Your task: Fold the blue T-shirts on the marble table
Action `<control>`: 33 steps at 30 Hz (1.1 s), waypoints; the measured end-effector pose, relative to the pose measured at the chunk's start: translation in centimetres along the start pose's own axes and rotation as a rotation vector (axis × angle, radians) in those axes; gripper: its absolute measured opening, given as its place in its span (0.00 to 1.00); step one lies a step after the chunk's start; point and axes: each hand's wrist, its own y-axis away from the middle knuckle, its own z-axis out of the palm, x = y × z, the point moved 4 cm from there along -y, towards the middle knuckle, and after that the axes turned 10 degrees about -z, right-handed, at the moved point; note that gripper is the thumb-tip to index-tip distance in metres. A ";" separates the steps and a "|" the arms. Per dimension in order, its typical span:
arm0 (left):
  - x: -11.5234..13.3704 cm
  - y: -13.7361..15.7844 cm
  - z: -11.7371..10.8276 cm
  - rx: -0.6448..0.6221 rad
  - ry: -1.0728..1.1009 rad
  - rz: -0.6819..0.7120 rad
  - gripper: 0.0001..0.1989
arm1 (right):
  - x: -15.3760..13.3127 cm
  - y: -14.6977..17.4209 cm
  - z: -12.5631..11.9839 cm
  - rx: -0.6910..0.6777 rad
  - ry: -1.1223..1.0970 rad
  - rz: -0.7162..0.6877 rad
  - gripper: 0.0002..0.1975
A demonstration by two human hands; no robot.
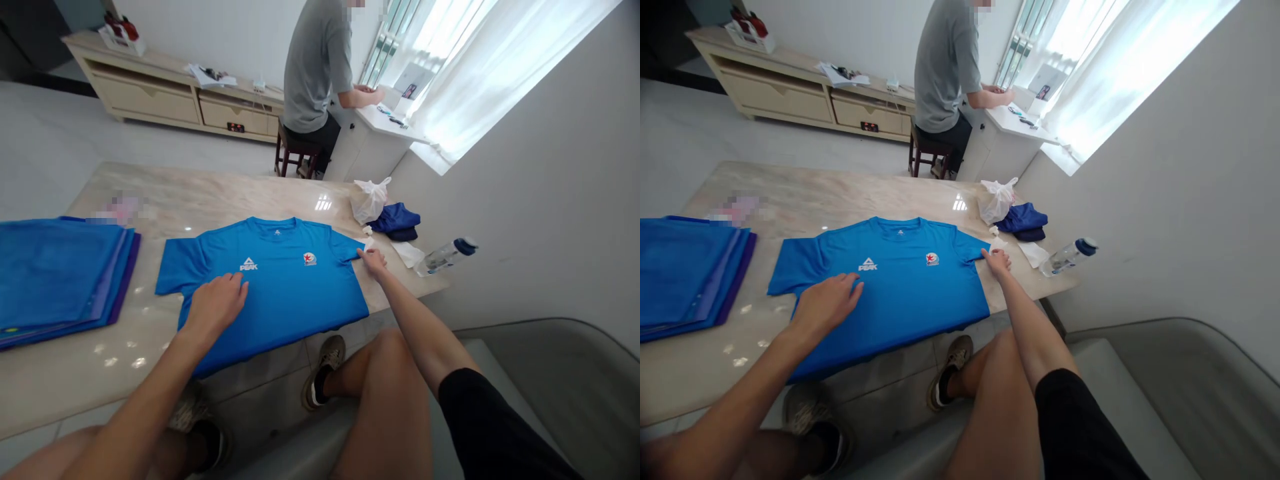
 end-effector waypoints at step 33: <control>3.2 -2.2 2.3 -0.012 0.149 0.091 0.25 | -10.5 3.3 -3.6 0.191 -0.603 -0.564 0.25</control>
